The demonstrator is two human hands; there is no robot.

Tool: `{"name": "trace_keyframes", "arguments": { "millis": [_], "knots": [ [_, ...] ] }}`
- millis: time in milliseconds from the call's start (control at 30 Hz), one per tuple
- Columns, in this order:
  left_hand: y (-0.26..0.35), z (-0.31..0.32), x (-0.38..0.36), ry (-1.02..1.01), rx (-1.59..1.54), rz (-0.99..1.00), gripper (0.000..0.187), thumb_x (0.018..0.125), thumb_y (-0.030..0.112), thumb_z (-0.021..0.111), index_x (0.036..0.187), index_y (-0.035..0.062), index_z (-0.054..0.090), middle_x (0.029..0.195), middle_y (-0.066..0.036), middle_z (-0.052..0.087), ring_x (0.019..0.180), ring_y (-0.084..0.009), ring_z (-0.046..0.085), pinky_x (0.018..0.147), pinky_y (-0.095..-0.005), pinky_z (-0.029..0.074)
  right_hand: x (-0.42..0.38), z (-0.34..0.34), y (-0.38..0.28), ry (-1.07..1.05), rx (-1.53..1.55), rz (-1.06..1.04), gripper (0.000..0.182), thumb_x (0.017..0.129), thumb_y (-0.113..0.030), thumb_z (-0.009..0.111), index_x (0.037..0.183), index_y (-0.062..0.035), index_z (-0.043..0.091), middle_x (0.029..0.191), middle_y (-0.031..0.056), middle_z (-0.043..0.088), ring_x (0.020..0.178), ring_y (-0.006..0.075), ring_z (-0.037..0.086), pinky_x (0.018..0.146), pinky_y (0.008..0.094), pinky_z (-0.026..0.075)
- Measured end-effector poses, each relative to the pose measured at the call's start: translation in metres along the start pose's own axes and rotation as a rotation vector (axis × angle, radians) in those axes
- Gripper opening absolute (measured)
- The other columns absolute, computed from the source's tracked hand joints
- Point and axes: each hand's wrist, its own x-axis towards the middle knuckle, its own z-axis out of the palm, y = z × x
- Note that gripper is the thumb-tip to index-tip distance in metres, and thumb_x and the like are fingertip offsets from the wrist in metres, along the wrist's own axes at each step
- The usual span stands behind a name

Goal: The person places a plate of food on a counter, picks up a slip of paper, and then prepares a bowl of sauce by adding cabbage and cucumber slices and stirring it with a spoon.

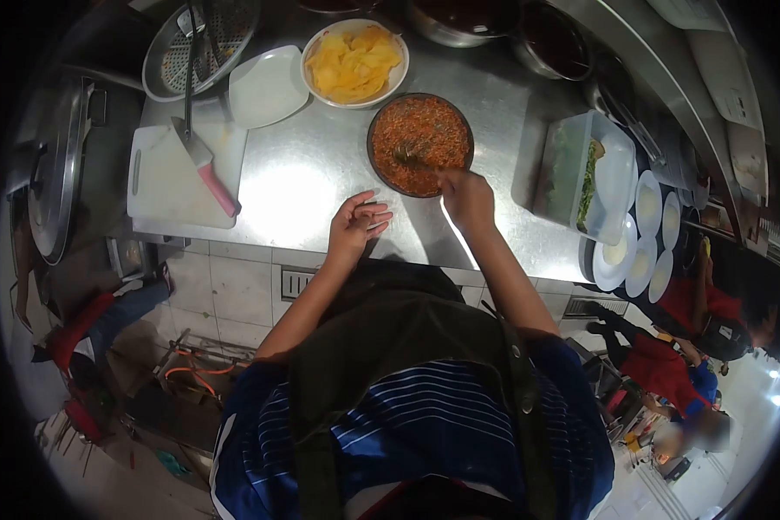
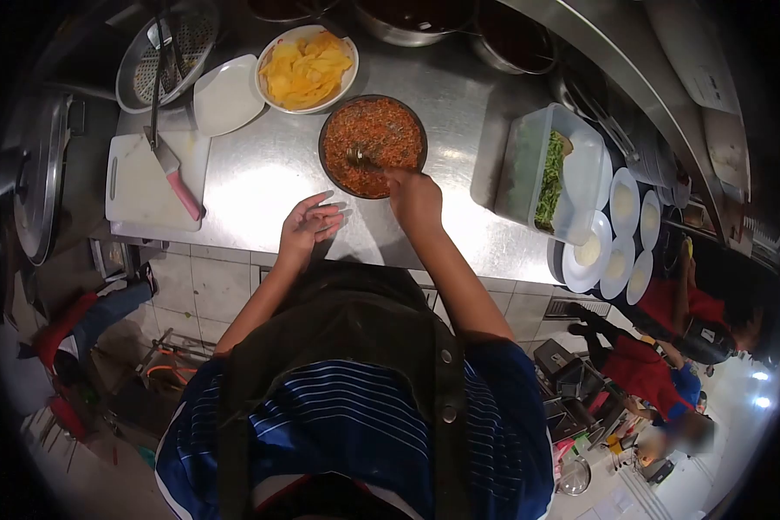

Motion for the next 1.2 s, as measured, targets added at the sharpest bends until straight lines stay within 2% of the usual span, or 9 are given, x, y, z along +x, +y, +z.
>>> {"name": "trace_keyframes", "arguments": {
  "millis": [300,533,700,833,1033,1067,1133,1167,1200],
  "knots": [
    [0.009,-0.007,-0.008,-0.046,0.050,0.081,0.032,0.089,0.012,0.040,0.118,0.0016,0.036,0.106,-0.017,0.052,0.096,-0.0262,0.055,0.084,-0.0353,0.045,-0.039,-0.015,0.034,0.147,0.125,0.072,0.045,0.072,0.003,0.045,0.116,-0.0065,0.046,0.070,0.0152,0.056,0.064,0.0304,0.056,0.057,0.0381,0.044],
    [0.020,-0.021,-0.016,-0.036,0.057,0.143,0.043,0.086,0.026,0.050,0.118,0.0016,0.036,0.107,-0.019,0.051,0.095,-0.0257,0.055,0.083,-0.0357,0.045,-0.053,-0.020,0.042,-0.018,0.134,0.151,0.023,0.077,0.001,0.043,0.098,-0.0035,0.051,0.073,0.0213,0.057,0.070,0.0339,0.057,0.059,0.0399,0.045],
    [0.028,-0.020,-0.022,0.022,0.042,0.145,0.036,0.086,0.014,0.046,0.119,0.0013,0.036,0.106,-0.019,0.051,0.095,-0.0267,0.055,0.081,-0.0346,0.046,0.053,-0.108,0.055,0.645,-0.086,-0.078,0.019,0.074,0.001,0.042,0.089,0.0030,0.054,0.087,0.0227,0.053,0.076,0.0390,0.055,0.067,0.0416,0.045],
    [0.031,-0.014,-0.036,0.088,0.010,0.168,0.036,0.083,0.008,0.048,0.118,0.0012,0.039,0.104,-0.017,0.053,0.092,-0.0249,0.057,0.077,-0.0312,0.048,0.172,-0.142,0.082,0.178,-0.316,0.390,0.030,0.082,-0.011,0.038,0.104,-0.0010,0.055,0.113,0.0214,0.049,0.105,0.0364,0.047,0.089,0.0397,0.038],
    [0.026,-0.024,-0.058,0.163,0.041,0.214,0.038,0.081,0.005,0.047,0.117,-0.0004,0.039,0.105,-0.018,0.052,0.090,-0.0248,0.057,0.076,-0.0308,0.048,0.258,-0.074,0.160,0.216,-0.336,0.077,0.045,0.082,-0.014,0.042,0.125,-0.0048,0.038,0.133,0.0193,0.029,0.122,0.0336,0.031,0.097,0.0382,0.031],
    [0.026,-0.026,-0.063,0.190,0.018,0.221,0.038,0.081,0.006,0.047,0.117,-0.0006,0.039,0.105,-0.019,0.052,0.090,-0.0248,0.057,0.076,-0.0310,0.049,0.264,-0.071,0.169,0.585,-0.659,-0.056,0.049,0.086,-0.029,0.032,0.129,-0.0069,0.033,0.136,0.0119,0.026,0.125,0.0264,0.027,0.102,0.0375,0.022],
    [0.025,-0.030,-0.067,0.226,-0.027,0.245,0.038,0.081,0.007,0.048,0.117,-0.0011,0.039,0.104,-0.019,0.053,0.089,-0.0245,0.058,0.075,-0.0315,0.050,0.170,-0.162,0.027,-0.006,-0.642,0.118,0.057,0.082,-0.018,0.040,0.135,-0.0117,0.019,0.140,0.0156,0.011,0.129,0.0307,0.014,0.104,0.0393,0.017],
    [0.026,-0.033,-0.068,0.237,-0.044,0.259,0.038,0.081,0.008,0.048,0.117,-0.0013,0.038,0.103,-0.018,0.053,0.087,-0.0242,0.058,0.075,-0.0319,0.050,0.182,-0.114,0.080,0.107,-0.493,0.009,0.046,0.079,-0.017,0.042,0.126,-0.0128,0.040,0.132,0.0172,0.032,0.121,0.0349,0.031,0.100,0.0414,0.026],
    [0.027,-0.036,-0.069,0.225,-0.054,0.284,0.043,0.081,0.017,0.053,0.117,-0.0010,0.038,0.103,-0.018,0.052,0.086,-0.0238,0.058,0.074,-0.0310,0.050,0.158,-0.139,0.041,-0.369,-0.561,0.049,0.029,0.077,-0.015,0.045,0.102,-0.0118,0.060,0.110,0.0151,0.054,0.104,0.0348,0.049,0.090,0.0408,0.038]
  ]
}}
